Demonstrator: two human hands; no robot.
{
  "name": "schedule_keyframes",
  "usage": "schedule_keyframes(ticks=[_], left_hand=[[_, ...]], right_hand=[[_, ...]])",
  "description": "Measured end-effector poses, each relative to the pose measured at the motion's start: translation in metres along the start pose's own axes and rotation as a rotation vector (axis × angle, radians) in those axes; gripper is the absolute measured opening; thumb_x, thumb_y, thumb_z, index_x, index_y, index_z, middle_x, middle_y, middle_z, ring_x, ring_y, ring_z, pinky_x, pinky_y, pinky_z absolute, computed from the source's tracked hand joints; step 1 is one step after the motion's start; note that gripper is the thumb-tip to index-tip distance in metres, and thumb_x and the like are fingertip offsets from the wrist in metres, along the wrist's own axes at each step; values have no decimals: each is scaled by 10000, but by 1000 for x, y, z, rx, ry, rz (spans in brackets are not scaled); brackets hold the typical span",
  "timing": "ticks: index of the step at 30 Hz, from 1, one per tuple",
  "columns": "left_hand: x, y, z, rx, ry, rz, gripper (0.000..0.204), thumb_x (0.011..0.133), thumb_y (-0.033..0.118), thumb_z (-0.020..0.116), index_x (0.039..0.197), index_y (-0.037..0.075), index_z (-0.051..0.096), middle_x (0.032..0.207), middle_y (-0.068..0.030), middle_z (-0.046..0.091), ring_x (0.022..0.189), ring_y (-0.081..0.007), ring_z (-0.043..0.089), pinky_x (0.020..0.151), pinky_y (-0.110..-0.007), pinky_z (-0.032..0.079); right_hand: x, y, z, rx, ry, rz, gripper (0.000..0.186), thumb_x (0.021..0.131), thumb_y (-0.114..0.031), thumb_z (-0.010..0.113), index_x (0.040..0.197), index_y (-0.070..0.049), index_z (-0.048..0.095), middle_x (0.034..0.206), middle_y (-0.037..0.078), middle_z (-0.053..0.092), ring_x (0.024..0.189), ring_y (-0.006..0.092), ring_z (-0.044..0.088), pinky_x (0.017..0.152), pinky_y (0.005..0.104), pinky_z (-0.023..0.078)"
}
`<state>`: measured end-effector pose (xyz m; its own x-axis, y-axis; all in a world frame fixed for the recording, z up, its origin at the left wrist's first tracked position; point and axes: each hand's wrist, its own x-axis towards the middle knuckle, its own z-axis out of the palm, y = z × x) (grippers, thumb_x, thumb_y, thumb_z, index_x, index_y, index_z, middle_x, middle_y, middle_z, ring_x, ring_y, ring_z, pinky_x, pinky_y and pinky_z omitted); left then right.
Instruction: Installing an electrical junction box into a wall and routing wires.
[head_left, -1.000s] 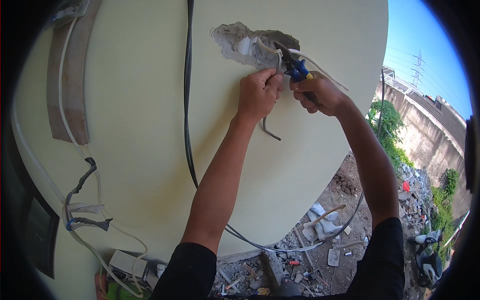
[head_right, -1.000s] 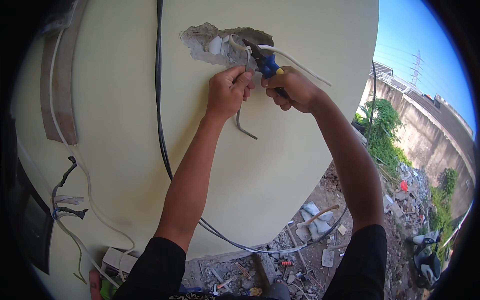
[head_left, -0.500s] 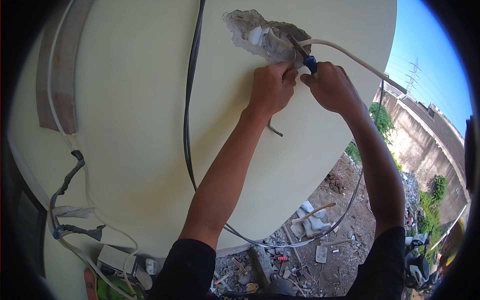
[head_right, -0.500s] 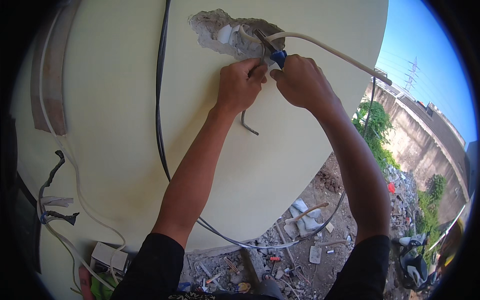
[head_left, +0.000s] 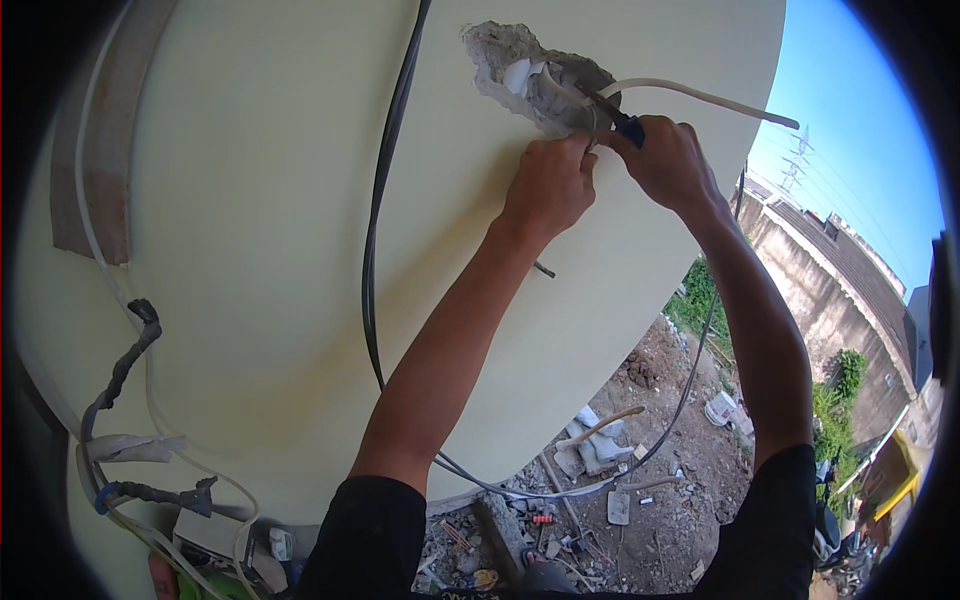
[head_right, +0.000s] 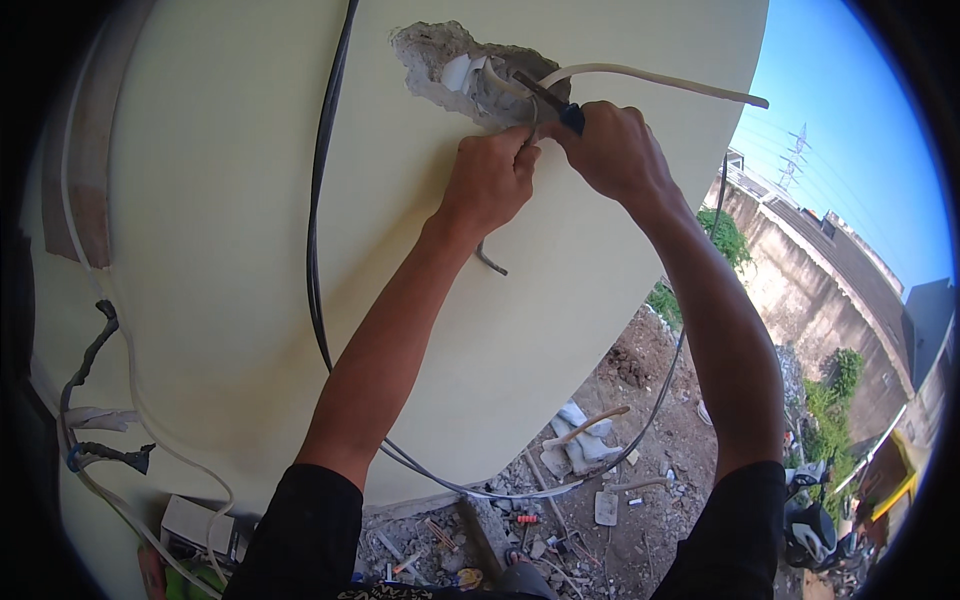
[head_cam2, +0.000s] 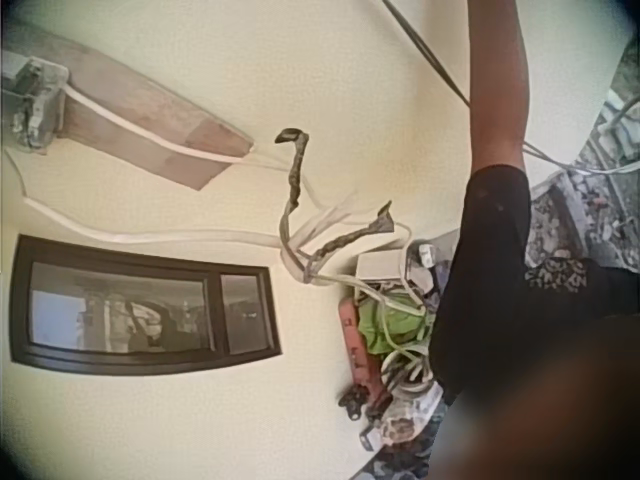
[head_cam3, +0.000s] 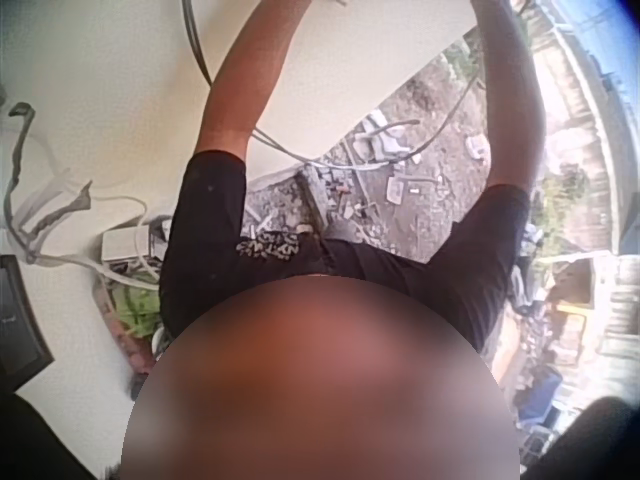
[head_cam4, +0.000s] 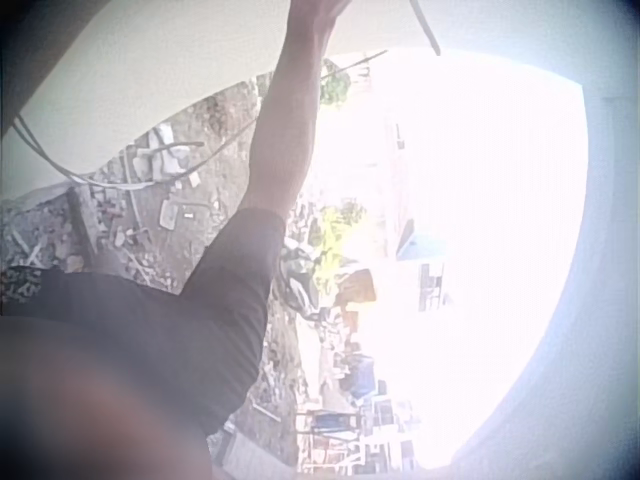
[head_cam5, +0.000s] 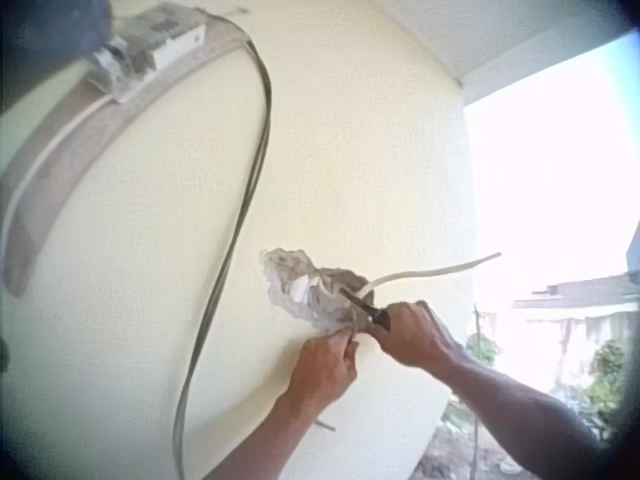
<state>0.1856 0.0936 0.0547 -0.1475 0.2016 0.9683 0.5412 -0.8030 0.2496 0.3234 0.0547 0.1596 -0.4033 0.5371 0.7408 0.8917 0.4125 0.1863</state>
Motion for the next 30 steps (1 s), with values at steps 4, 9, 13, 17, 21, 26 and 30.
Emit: schedule_keyframes(ticks=[4, 9, 13, 17, 21, 26, 30], left_hand=[[1, 1, -3, 72, -35, 5, 89, 916, 71, 612, 884, -10, 632, 722, -232, 641, 665, -408, 650, 612, -466, 509], [1, -6, -17, -87, -48, 39, 121, 938, 88, 595, 898, -16, 643, 667, -122, 655, 567, -209, 641, 593, -354, 528], [2, -3, -18, -140, -127, -91, 141, 955, 108, 600, 911, -12, 659, 695, -96, 684, 592, -161, 658, 603, -337, 536], [1, -4, -16, -48, -100, -54, 149, 961, 119, 604, 905, -4, 669, 690, -95, 687, 593, -164, 662, 599, -335, 534], [0, -4, -13, -2, -68, -4, 159, 958, 118, 598, 874, -4, 655, 681, -111, 684, 598, -200, 679, 600, -349, 533], [2, 0, -3, 51, -36, 60, 154, 940, 101, 603, 839, -12, 630, 693, -173, 666, 635, -324, 682, 610, -393, 534], [4, -2, 0, 156, -56, 66, 137, 926, 86, 609, 840, -20, 618, 707, -226, 645, 682, -416, 663, 621, -469, 529]], right_hand=[[3, 6, -9, 225, -252, 174, 518, 962, -462, 672, 747, 9, 643, 529, 76, 569, 562, 193, 635, 524, 366, 488], [2, 33, -5, 948, -626, 170, 451, 1003, -452, 623, 839, -40, 544, 633, 73, 587, 556, 159, 590, 478, 328, 446], [-10, 40, 26, 1327, -641, 169, 417, 1009, -427, 616, 925, -27, 535, 754, 106, 615, 573, 178, 571, 520, 334, 455], [-26, 28, 20, 1063, -408, 96, 225, 928, -211, 628, 987, 5, 611, 781, 132, 644, 679, 200, 633, 631, 339, 503], [-32, 5, -3, 415, -191, -18, 296, 821, -114, 591, 1044, 61, 677, 820, 192, 676, 752, 281, 672, 744, 415, 526], [-14, -5, -15, 114, -254, 53, 222, 830, -101, 571, 934, 66, 672, 820, 222, 676, 760, 342, 670, 747, 467, 509], [0, -13, -25, 20, -358, 53, 164, 837, -97, 558, 837, 53, 623, 801, 217, 667, 754, 348, 665, 708, 476, 494]])
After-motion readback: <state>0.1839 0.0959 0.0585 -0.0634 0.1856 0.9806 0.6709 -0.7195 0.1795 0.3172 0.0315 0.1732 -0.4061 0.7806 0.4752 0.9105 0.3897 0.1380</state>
